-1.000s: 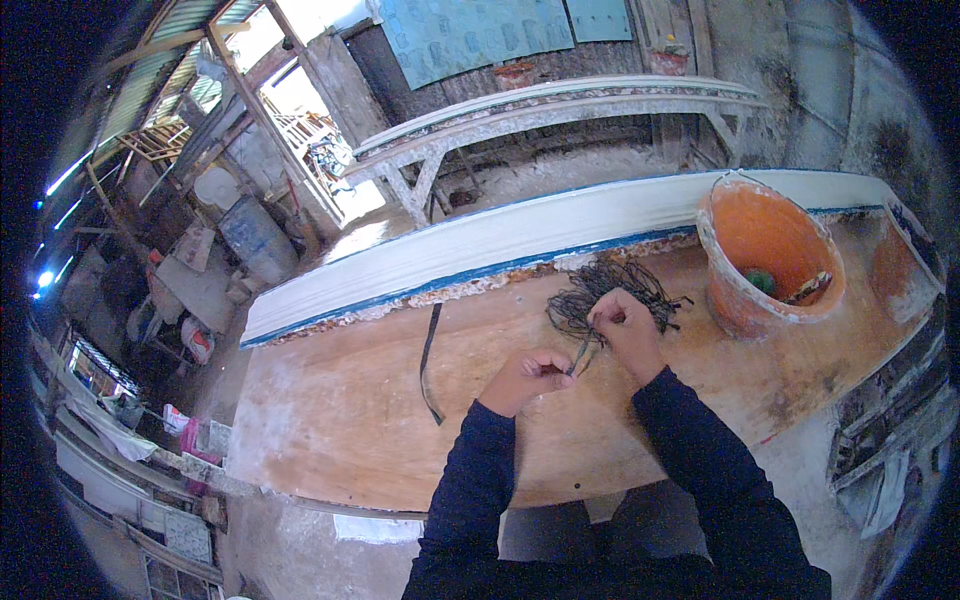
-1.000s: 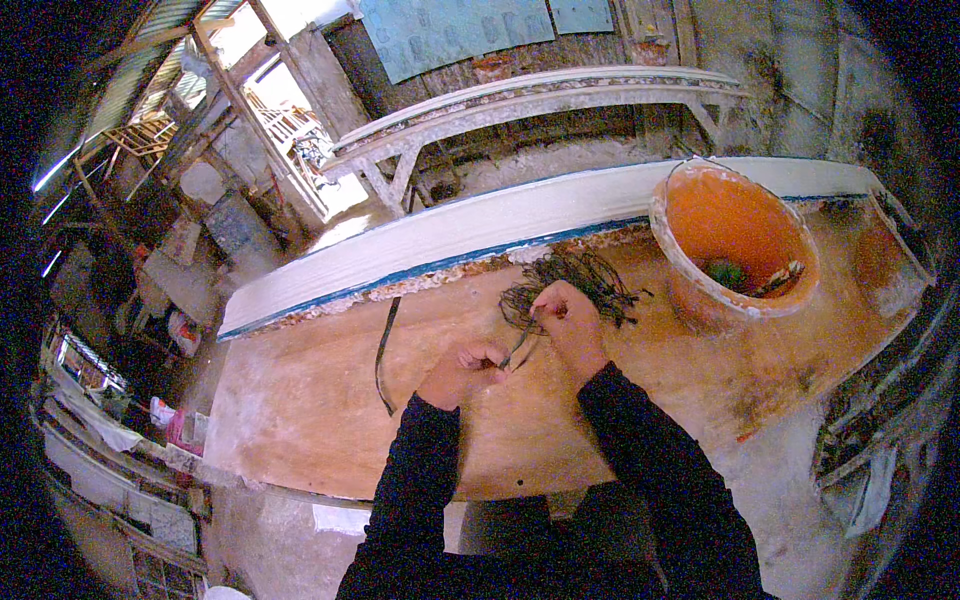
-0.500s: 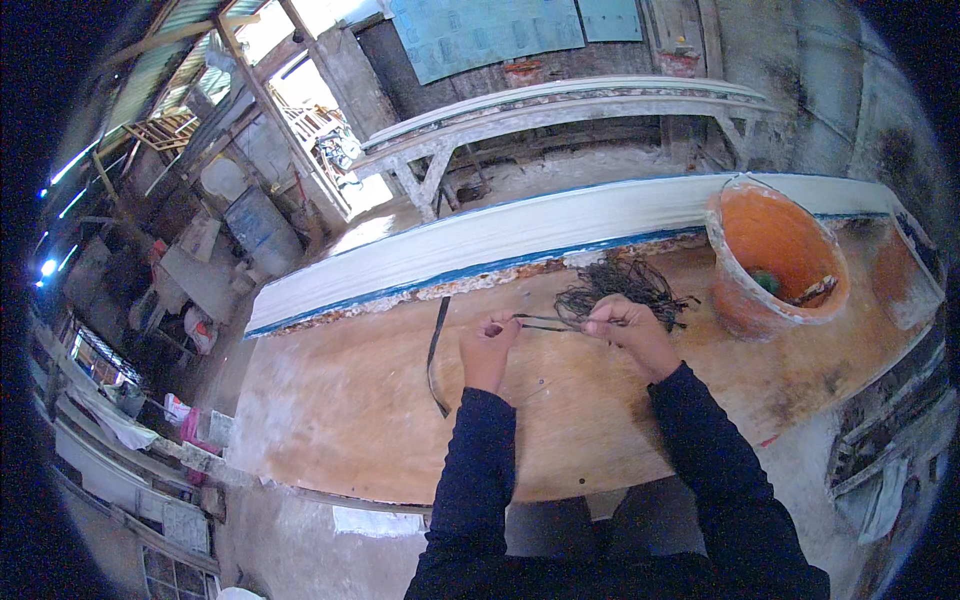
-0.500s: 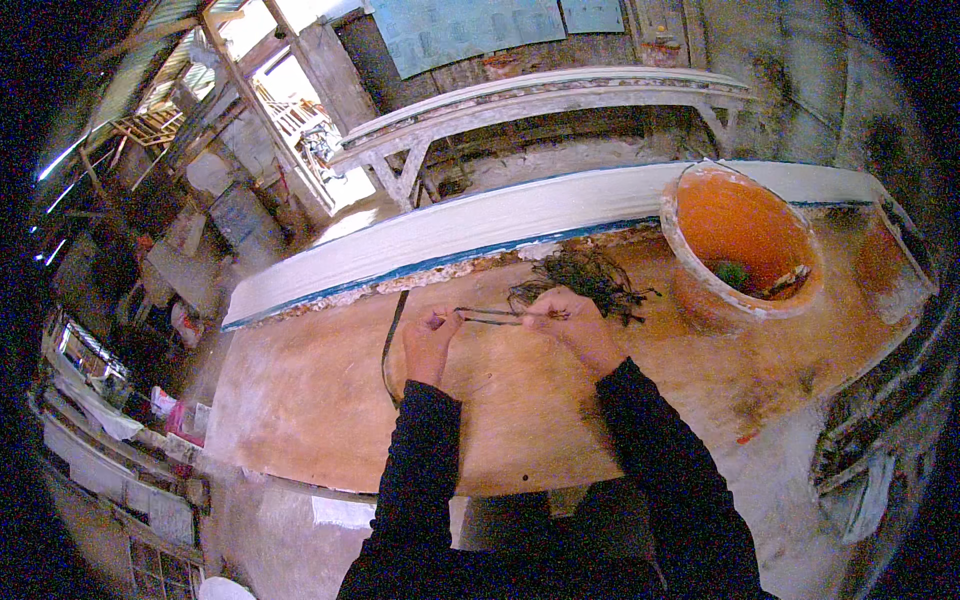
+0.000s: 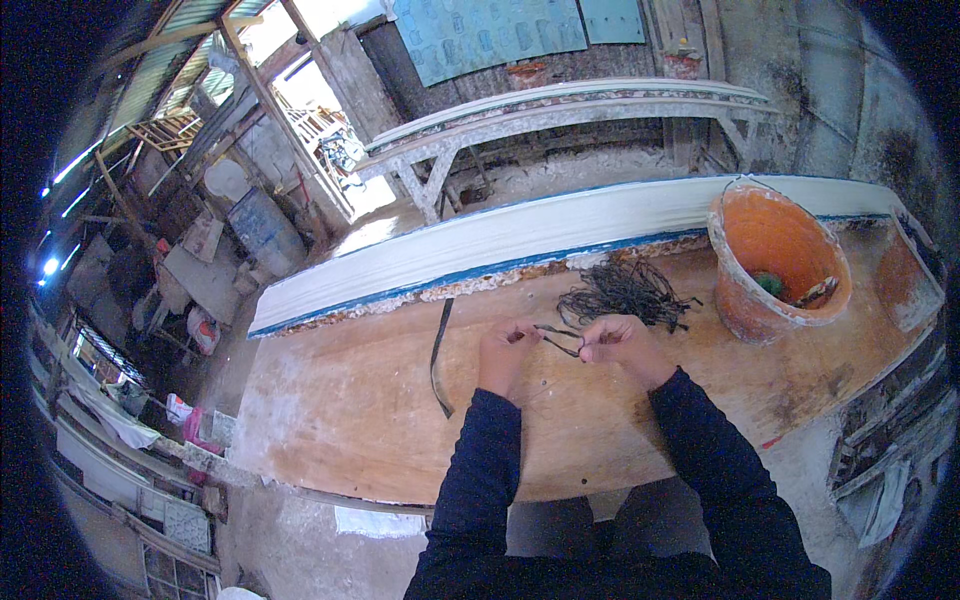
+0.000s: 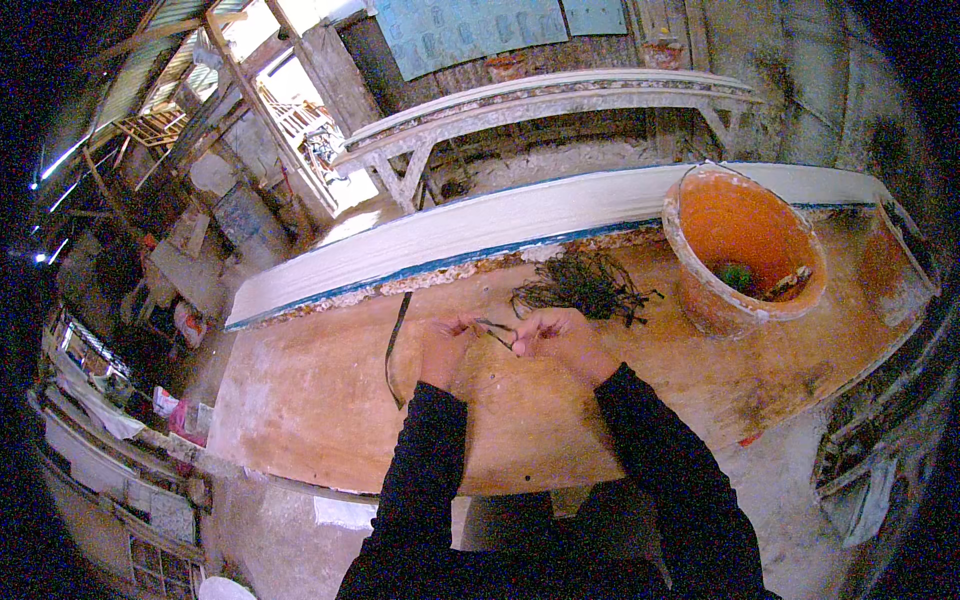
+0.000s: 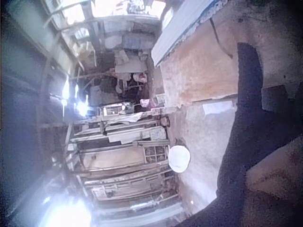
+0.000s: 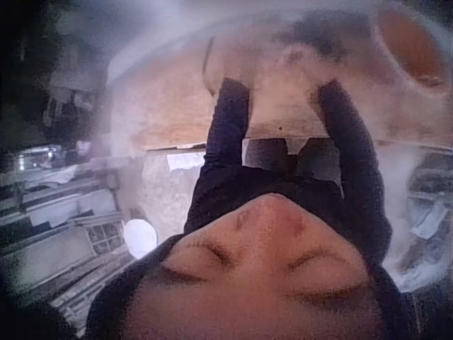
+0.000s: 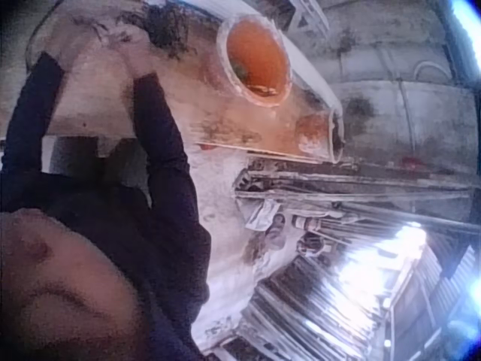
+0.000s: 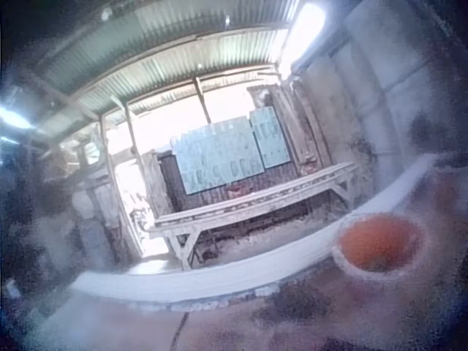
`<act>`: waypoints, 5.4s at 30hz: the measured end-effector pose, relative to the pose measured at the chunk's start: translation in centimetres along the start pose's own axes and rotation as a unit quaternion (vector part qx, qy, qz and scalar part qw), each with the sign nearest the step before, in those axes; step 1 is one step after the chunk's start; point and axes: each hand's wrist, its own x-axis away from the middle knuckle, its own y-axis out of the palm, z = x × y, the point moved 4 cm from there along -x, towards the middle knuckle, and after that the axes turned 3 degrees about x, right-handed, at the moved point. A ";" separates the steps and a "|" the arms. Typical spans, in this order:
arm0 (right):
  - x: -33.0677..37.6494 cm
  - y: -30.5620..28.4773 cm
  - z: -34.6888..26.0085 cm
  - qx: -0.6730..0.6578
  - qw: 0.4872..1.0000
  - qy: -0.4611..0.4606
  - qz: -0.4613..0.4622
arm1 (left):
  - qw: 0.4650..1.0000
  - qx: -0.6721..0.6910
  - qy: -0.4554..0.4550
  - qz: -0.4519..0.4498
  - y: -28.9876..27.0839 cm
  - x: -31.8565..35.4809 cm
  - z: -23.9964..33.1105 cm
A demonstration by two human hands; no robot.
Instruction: The person separates a tangled bundle of black cables on a wooden workbench, pulling individual strands apart by hand and laying them out in parallel. The person continues to untangle and align the cables without using any tools.
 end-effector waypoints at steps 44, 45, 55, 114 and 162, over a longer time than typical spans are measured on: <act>0.1 -0.1 0.5 0.049 0.997 0.008 -0.056 | 0.996 0.058 -0.048 -0.052 0.7 0.4 0.7; 0.0 -0.3 0.4 0.022 0.999 -0.004 -0.032 | 0.994 0.057 -0.068 -0.060 1.0 0.6 0.7; -0.7 -3.2 0.6 0.284 0.915 -0.172 0.227 | 0.960 0.084 -0.060 -0.261 3.9 3.1 3.5; 0.9 3.0 -0.5 0.160 0.977 -0.066 -0.122 | 0.998 0.010 -0.041 0.055 2.4 1.7 1.3; -0.5 -0.4 1.2 0.240 0.964 -0.092 0.072 | 0.978 -0.034 0.016 0.206 -1.0 0.5 1.6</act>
